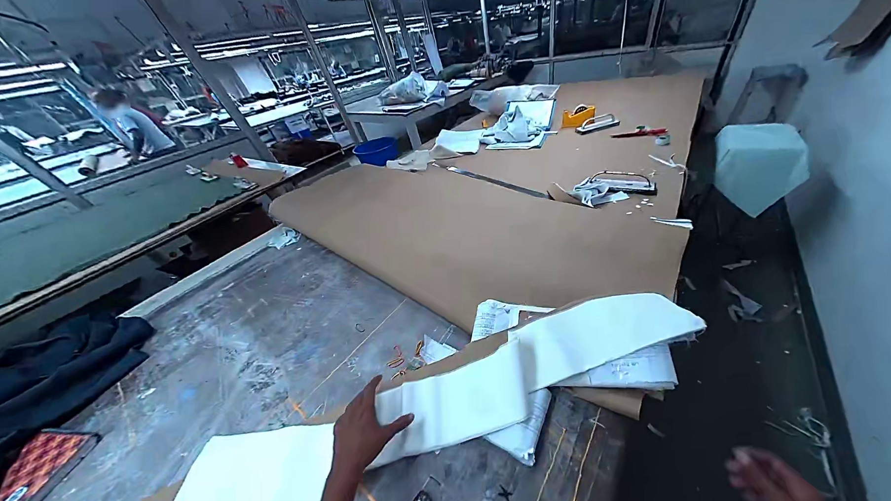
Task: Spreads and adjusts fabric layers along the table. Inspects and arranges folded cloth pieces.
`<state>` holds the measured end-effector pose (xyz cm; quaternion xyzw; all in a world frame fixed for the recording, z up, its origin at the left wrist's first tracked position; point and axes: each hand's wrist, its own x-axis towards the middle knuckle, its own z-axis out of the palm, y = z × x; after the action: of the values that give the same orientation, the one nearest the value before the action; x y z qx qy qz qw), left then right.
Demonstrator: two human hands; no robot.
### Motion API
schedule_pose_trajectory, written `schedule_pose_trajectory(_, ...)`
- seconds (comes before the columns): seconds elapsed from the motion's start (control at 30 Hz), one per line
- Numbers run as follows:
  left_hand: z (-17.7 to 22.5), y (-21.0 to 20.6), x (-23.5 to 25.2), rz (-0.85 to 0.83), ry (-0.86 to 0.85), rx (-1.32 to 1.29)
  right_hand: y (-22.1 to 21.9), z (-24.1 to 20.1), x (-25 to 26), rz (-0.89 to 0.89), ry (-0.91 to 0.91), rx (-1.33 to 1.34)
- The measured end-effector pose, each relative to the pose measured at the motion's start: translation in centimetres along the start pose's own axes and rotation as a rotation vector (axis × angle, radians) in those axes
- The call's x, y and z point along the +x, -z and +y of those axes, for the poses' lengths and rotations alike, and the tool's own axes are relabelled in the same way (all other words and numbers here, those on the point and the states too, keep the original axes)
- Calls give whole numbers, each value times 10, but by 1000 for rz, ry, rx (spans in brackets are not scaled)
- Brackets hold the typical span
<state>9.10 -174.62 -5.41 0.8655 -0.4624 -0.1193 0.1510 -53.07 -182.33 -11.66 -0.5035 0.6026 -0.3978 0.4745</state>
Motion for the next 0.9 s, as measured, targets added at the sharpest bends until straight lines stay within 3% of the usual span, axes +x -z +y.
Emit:
schedule_pose_trajectory(0.13,-3,24,5,-177,107,169,-7,-79,110,86,-67,66)
schedule_pose_trajectory(0.27,-2,48,12,-320,178,295,-20,-112,184,45,-221,98)
schedule_pose_trajectory(0.4,1,85,14,-176,323,355,-36,-111,214,-21,-231,165)
schedule_pose_trajectory(0.57,17,103,22,249,349,474,-36,-121,215,2,-81,285)
schedule_pose_trajectory(0.63,43,93,19,305,204,373,-36,-128,210,26,-31,272)
schedule_pose_trajectory(0.7,88,63,15,243,-42,196,-37,-136,206,39,2,257)
schedule_pose_trajectory(0.8,184,0,0,102,-420,-78,-38,-147,194,48,45,273)
schedule_pose_trajectory(0.9,285,-44,-17,-9,-639,-284,-39,-156,186,35,134,265)
